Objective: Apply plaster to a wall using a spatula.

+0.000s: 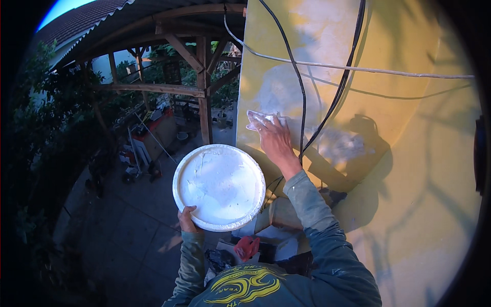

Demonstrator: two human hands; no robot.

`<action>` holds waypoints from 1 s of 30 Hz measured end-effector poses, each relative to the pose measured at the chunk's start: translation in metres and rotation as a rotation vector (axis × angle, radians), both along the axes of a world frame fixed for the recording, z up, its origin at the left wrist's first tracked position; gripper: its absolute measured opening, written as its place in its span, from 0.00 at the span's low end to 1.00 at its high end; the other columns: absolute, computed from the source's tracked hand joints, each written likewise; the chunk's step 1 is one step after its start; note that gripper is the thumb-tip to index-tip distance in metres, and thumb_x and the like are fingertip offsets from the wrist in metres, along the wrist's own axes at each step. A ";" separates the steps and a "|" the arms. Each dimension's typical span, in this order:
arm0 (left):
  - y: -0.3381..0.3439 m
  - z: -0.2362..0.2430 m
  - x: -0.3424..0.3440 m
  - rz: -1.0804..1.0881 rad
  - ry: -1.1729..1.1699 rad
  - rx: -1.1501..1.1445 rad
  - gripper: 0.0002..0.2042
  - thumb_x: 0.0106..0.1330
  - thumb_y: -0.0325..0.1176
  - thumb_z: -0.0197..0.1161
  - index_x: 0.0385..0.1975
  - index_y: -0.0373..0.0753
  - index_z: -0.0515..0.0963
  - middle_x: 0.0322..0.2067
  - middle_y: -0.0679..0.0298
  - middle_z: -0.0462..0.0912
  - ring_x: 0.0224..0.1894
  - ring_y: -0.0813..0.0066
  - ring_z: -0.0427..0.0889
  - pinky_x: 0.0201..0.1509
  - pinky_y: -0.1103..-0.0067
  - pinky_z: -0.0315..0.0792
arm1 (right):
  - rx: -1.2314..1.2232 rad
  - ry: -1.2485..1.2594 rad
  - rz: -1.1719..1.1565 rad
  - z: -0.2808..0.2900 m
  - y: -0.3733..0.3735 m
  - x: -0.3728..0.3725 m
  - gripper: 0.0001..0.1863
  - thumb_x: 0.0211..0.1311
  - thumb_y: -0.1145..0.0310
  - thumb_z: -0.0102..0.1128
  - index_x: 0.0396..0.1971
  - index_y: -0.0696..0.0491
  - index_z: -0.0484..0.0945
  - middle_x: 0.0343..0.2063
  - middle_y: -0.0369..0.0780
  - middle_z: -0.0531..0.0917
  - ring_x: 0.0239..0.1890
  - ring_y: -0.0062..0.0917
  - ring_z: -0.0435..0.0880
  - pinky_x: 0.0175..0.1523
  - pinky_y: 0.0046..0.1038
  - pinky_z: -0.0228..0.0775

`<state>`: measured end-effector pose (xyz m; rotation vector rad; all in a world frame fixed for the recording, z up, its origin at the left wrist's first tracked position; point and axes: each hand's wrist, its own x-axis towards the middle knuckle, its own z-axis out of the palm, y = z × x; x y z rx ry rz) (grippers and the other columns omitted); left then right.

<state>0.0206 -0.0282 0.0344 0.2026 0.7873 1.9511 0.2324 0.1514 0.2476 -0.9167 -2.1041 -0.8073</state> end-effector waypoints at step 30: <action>0.013 -0.014 -0.022 -0.182 0.054 -0.046 0.27 0.43 0.33 0.56 0.47 0.28 0.69 0.38 0.53 0.76 0.38 0.60 0.77 0.44 0.69 0.74 | 0.456 0.161 -0.225 0.138 0.062 0.037 0.22 0.53 0.76 0.53 0.50 0.48 0.75 0.47 0.41 0.79 0.48 0.37 0.75 0.54 0.39 0.63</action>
